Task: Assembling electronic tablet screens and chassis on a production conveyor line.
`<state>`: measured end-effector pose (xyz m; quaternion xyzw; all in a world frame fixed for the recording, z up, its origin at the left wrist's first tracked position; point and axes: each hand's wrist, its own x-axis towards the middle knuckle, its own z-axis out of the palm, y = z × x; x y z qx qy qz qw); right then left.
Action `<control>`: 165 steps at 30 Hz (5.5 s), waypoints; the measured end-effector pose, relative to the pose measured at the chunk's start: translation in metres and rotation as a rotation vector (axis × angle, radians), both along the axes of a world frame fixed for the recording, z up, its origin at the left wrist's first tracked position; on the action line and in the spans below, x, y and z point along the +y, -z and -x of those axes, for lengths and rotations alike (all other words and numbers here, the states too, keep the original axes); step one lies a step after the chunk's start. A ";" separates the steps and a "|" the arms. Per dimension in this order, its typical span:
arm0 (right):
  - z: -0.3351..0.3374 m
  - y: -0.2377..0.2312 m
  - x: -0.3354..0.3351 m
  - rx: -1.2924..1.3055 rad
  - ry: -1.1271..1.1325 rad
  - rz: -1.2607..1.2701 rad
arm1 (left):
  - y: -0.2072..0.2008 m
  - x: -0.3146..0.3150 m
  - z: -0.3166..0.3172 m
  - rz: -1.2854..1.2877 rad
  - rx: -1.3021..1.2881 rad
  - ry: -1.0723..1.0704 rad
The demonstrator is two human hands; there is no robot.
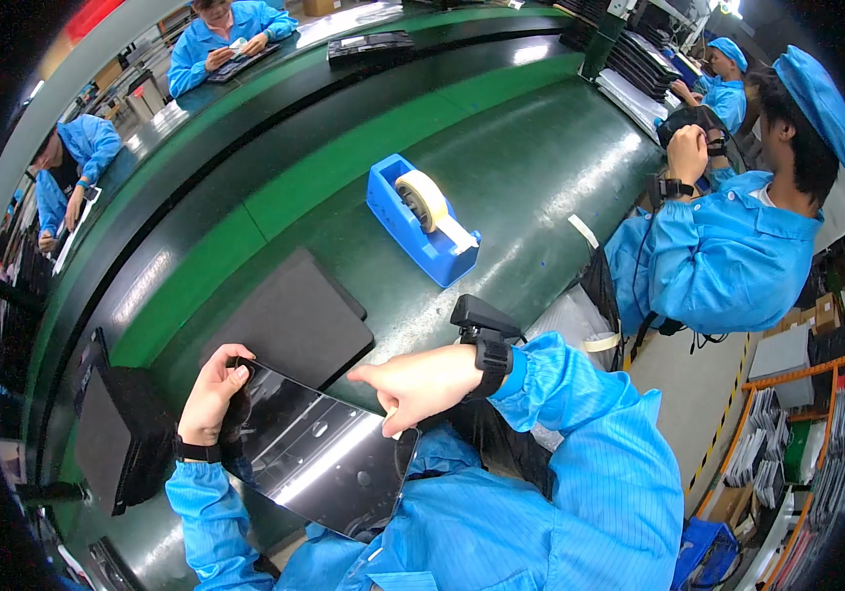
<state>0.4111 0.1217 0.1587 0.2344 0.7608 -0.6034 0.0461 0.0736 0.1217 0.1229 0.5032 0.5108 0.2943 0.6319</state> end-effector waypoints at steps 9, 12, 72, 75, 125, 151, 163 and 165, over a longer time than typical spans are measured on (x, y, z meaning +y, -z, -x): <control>0.003 0.010 -0.007 -0.113 0.137 -0.118 | 0.008 0.000 0.006 0.017 -0.012 -0.025; -0.003 0.027 -0.018 -0.055 0.297 -0.119 | 0.009 -0.001 0.008 0.006 0.003 -0.041; 0.027 -0.017 0.006 0.256 0.501 -0.228 | -0.075 -0.023 -0.027 -0.303 0.119 0.167; 0.033 -0.013 0.010 0.252 0.633 -0.149 | -0.050 -0.030 -0.036 -0.417 0.010 -0.105; -0.025 -0.015 0.050 0.252 1.325 -0.494 | 0.012 -0.077 -0.049 -0.240 -0.291 -0.523; -0.110 0.037 0.081 -0.496 1.186 -0.734 | 0.019 -0.076 -0.049 -0.270 -0.242 -0.528; -0.132 0.049 0.090 0.102 1.145 -0.017 | 0.020 -0.069 -0.045 -0.248 -0.259 -0.548; -0.132 0.048 0.086 0.172 1.144 0.025 | 0.023 -0.067 -0.043 -0.241 -0.257 -0.549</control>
